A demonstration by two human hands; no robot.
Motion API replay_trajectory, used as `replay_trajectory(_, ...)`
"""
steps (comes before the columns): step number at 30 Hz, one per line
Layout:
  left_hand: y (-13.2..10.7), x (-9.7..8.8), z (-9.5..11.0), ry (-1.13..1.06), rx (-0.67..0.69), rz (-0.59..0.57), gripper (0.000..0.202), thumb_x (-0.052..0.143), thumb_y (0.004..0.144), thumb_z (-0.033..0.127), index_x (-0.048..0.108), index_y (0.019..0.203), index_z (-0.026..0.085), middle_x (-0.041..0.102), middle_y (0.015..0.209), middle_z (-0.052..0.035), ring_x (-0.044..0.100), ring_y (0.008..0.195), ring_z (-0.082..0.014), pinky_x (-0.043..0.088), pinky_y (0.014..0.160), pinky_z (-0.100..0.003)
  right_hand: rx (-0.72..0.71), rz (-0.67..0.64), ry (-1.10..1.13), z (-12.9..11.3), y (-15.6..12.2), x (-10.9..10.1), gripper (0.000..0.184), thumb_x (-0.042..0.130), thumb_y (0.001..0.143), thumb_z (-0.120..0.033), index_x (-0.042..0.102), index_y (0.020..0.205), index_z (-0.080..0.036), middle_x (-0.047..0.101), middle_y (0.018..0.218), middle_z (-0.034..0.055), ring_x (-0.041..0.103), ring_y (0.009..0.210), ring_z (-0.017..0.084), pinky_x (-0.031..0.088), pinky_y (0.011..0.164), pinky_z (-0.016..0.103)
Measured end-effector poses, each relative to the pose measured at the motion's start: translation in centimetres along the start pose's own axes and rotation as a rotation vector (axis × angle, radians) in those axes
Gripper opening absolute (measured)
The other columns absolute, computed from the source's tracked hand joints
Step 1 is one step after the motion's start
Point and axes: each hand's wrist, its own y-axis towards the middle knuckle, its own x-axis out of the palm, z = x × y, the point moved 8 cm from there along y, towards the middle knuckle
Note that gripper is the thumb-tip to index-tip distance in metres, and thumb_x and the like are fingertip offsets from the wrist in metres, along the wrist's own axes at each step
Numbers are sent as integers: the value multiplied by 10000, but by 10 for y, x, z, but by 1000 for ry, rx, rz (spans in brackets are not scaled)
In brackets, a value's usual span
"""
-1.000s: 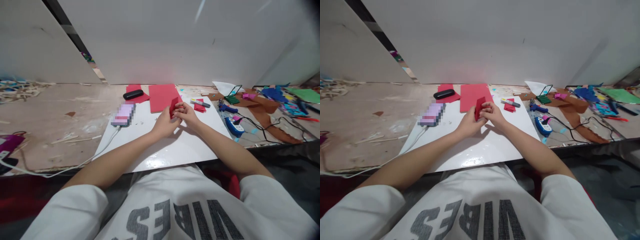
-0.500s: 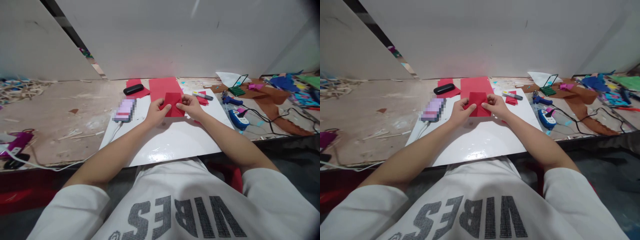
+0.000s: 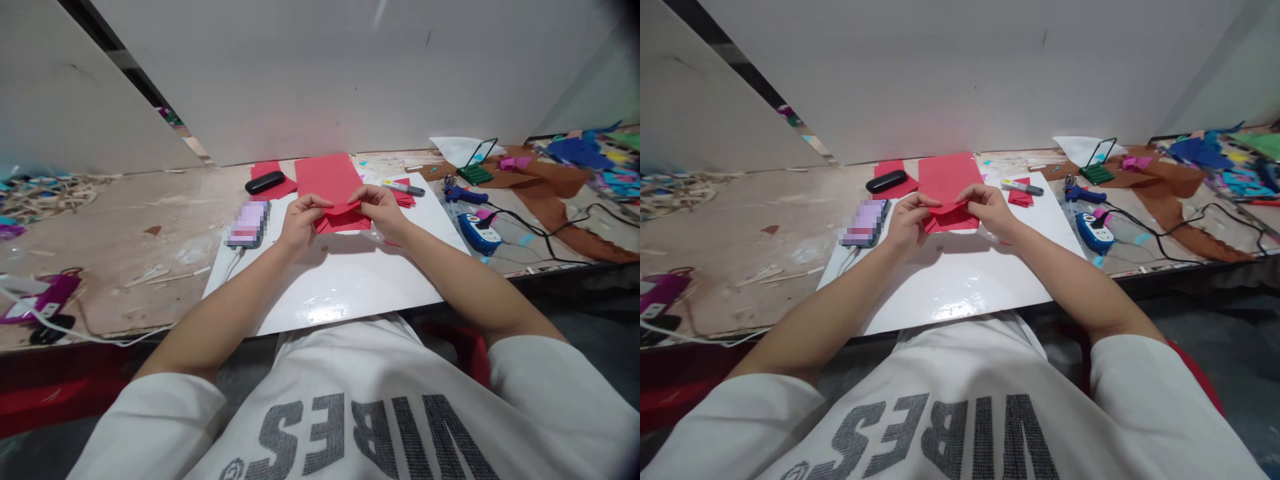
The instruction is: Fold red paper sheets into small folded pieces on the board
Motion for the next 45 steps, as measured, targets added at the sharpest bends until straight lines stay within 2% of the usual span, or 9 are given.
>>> replay_trajectory(3,0,-3,4,26,7,37,107,827,677,215,820,778,248,810,828,-27,772,774,-212,637,747,-347,-16,-7,-51,-6,1,-4,78,821,803,-282,863,867,-264,844,940,28,756,939,220,649,913,391)
replay_trajectory(7,1,-6,7,38,27,71,93,780,653,230,809,734,265,777,784,-20,740,758,-204,619,743,-338,-24,-58,-72,-10,2,-6,157,775,791,-299,918,843,-265,871,899,44,736,880,214,605,872,385)
replay_trajectory(13,3,-9,11,190,145,-35,103,817,770,351,807,721,262,782,753,-55,716,696,-212,587,671,-359,-54,-20,-167,-7,4,-10,297,953,875,-520,826,935,-258,789,854,17,663,789,198,589,780,390)
replay_trajectory(16,0,-11,14,325,263,-45,322,996,826,484,769,849,256,790,824,-33,740,731,-191,611,689,-330,-138,40,-256,-5,3,-14,383,994,840,-491,715,1004,-287,783,961,9,678,844,202,576,769,380)
replay_trajectory(21,-3,-10,12,534,311,-73,581,1036,906,687,820,1242,264,926,1244,-103,928,1017,-286,731,781,-360,-248,21,-481,-10,-3,-13,342,854,929,-366,792,1254,-278,870,1071,37,801,987,262,647,919,450)
replay_trajectory(26,-8,-2,11,678,333,-152,507,925,1064,766,955,1206,280,980,1118,-105,916,951,-313,737,882,-446,-268,-14,-564,-17,-8,-4,260,884,999,-469,900,1134,-247,952,1153,100,858,1027,299,685,985,485)
replay_trajectory(29,-12,2,11,654,324,-163,472,928,1083,748,1006,1199,298,978,1070,-106,858,827,-293,667,821,-436,-233,-18,-560,-18,-9,0,222,861,1038,-461,925,1093,-255,962,1113,92,842,982,285,666,957,469)
replay_trajectory(39,-13,6,11,795,363,-196,345,807,1140,538,1025,1168,273,933,910,-99,747,718,-257,537,763,-397,-168,-31,-567,-7,-7,2,114,855,965,-379,891,967,-270,939,1028,64,755,906,268,627,938,459)
replay_trajectory(45,-13,5,7,825,358,-197,294,796,1130,486,1013,1127,289,911,890,-91,733,735,-275,498,771,-405,-132,-89,-600,-3,-8,5,167,826,1037,-389,902,991,-247,921,1025,71,729,888,248,589,926,438)
